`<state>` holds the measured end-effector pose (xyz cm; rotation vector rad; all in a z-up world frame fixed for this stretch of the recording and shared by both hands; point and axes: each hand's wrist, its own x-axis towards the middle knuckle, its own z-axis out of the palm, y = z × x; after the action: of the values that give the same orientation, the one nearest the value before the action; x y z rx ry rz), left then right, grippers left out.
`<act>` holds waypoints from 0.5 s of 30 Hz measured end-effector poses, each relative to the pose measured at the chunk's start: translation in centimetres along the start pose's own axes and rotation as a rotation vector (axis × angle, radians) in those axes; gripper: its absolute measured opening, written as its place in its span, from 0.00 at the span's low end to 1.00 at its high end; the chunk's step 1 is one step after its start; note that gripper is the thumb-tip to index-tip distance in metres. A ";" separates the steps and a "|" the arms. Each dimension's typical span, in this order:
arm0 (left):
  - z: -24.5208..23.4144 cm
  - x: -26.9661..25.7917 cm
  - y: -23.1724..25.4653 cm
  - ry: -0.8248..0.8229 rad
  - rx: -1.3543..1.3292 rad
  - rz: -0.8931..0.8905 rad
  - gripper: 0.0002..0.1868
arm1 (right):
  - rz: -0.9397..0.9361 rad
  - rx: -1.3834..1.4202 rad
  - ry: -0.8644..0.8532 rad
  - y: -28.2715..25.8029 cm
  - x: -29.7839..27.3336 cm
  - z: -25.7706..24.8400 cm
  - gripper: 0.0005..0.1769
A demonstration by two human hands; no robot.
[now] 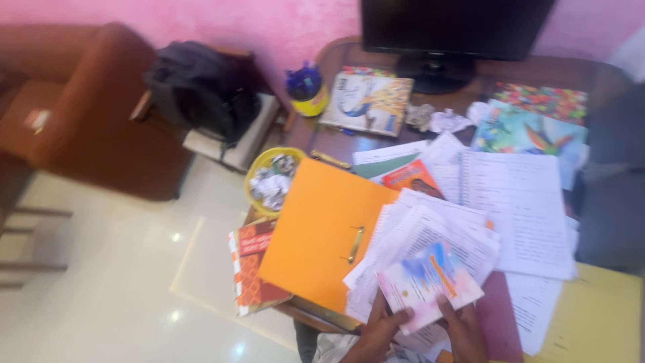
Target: The person organizes a cluttered desk by sorting pens into a holder, moving a book, and arranging papers and folders. They also place crumpled paper into a small yellow bowl and handle several notebooks and loose sheets.
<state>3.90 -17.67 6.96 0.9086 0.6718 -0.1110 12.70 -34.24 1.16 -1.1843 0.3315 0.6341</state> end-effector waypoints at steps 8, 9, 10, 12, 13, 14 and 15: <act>-9.6 -3.4 -0.8 -0.064 0.181 -0.008 0.28 | -0.080 -0.200 -0.289 4.7 1.7 -2.2 0.41; -10.5 -4.0 -0.7 -0.044 0.228 -0.011 0.27 | -0.100 -0.274 -0.350 4.6 2.2 -2.2 0.42; -11.0 -4.4 -0.6 -0.031 0.265 0.018 0.26 | -0.124 -0.345 -0.409 4.6 2.7 -1.7 0.42; -11.7 -5.5 -0.7 -0.003 0.339 0.071 0.25 | -0.086 -0.412 -0.479 4.6 3.3 0.0 0.42; -12.1 -6.0 -0.9 0.000 0.370 0.202 0.26 | -0.066 -0.447 -0.514 4.5 3.4 1.1 0.42; -12.4 -6.5 -1.1 0.004 0.401 0.330 0.26 | -0.099 -0.504 -0.550 4.2 3.3 2.6 0.38; -12.6 -6.9 -1.3 0.010 0.433 0.458 0.26 | -0.133 -0.560 -0.586 3.7 3.0 4.3 0.36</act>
<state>-8.23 -10.16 4.70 1.4606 0.4385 0.1644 12.44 -28.55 -1.74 -1.4642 -0.4464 0.9552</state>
